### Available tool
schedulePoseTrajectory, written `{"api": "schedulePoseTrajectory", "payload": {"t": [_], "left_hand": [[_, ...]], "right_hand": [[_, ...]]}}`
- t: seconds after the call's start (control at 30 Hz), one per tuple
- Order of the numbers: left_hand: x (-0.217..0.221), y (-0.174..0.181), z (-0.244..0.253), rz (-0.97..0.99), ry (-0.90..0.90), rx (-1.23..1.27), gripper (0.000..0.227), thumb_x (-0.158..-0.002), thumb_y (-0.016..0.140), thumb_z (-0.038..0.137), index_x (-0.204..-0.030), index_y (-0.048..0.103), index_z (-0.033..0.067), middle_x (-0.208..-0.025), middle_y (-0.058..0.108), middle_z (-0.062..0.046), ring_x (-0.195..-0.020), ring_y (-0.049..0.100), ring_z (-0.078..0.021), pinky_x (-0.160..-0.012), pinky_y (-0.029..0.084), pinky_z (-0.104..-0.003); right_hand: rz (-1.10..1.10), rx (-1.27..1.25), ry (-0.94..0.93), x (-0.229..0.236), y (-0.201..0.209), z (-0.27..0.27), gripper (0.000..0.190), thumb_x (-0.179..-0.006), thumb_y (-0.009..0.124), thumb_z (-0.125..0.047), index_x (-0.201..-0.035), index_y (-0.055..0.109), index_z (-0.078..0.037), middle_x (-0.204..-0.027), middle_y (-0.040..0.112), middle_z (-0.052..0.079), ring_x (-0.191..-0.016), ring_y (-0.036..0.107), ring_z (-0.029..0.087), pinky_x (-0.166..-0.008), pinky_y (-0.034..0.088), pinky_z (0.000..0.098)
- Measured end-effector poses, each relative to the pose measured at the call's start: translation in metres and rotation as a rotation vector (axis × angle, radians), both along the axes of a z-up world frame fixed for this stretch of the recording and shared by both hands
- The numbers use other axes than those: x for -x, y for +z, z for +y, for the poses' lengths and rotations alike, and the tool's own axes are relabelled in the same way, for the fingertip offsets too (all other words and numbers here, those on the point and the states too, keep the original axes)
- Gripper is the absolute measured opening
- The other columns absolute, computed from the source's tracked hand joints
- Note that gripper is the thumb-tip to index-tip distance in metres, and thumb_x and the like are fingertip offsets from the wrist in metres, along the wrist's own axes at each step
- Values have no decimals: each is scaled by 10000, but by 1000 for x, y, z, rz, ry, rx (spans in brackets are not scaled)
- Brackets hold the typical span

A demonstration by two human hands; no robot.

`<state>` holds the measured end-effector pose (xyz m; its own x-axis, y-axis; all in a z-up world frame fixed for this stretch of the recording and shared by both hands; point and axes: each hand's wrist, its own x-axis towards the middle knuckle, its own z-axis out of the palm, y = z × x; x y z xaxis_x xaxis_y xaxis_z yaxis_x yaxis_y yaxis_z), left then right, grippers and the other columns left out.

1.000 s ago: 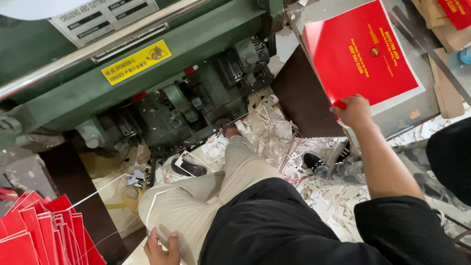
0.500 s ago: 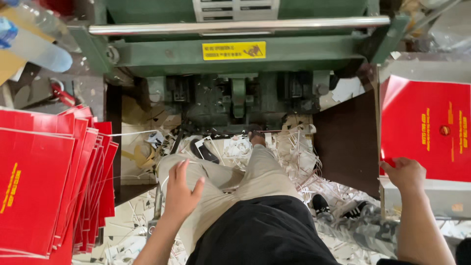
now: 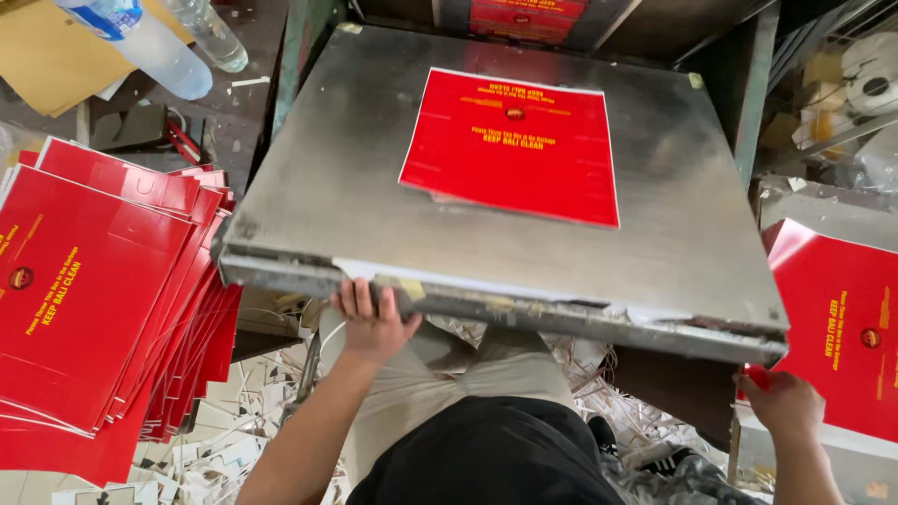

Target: The person places red printed sheets onto a creasing and cutting press machine, pulls the lever to operate the press, and then removes the processed sheets. They repeat this process with multiple sheets, stacking the finished items on the side.

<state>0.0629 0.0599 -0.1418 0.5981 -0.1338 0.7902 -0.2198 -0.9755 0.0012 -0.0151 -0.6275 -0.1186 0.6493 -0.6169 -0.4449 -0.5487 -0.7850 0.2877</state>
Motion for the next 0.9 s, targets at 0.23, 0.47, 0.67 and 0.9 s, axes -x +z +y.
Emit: {"api": "schedulePoseTrajectory", "payload": {"t": [0.23,0.47,0.67,0.9], "left_hand": [[77,64,0,334,-82,75,652,-899,671,477,-1374,543,50,-1499,374,-251,-1442,345,-453,-1198,283,-570],[-36,143,-15,669,-69,805,442,-926,676,253,-1272,572,-2,-1139,653,-159,-809,682,-182,-649,555,-301],[-142,172,-29,1266,319,1688,553,-981,605,350,-1420,539,20,-786,730,-142,-702,741,-169,-572,593,-266],[-89,220,-56,1212,40,1231,190,-1080,424,218,-1029,558,95,-1008,711,-85,-730,711,-163,-654,600,-322]], "right_hand": [[-113,-154,-94,8,9,-15,378,-922,646,-430,-1074,869,-166,-950,862,109,-973,760,350,-807,575,429],[-32,-197,-100,7,24,-11,459,-1025,560,-532,-1257,820,-234,-1087,852,167,-1038,750,382,-786,596,446],[-137,-226,-33,10,22,-1,373,-1024,620,-402,-1034,864,-119,-913,860,111,-918,770,332,-809,603,435],[-211,1,-10,10,-6,27,389,-836,653,-352,-998,794,-28,-976,729,211,-951,704,405,-769,582,469]]}}
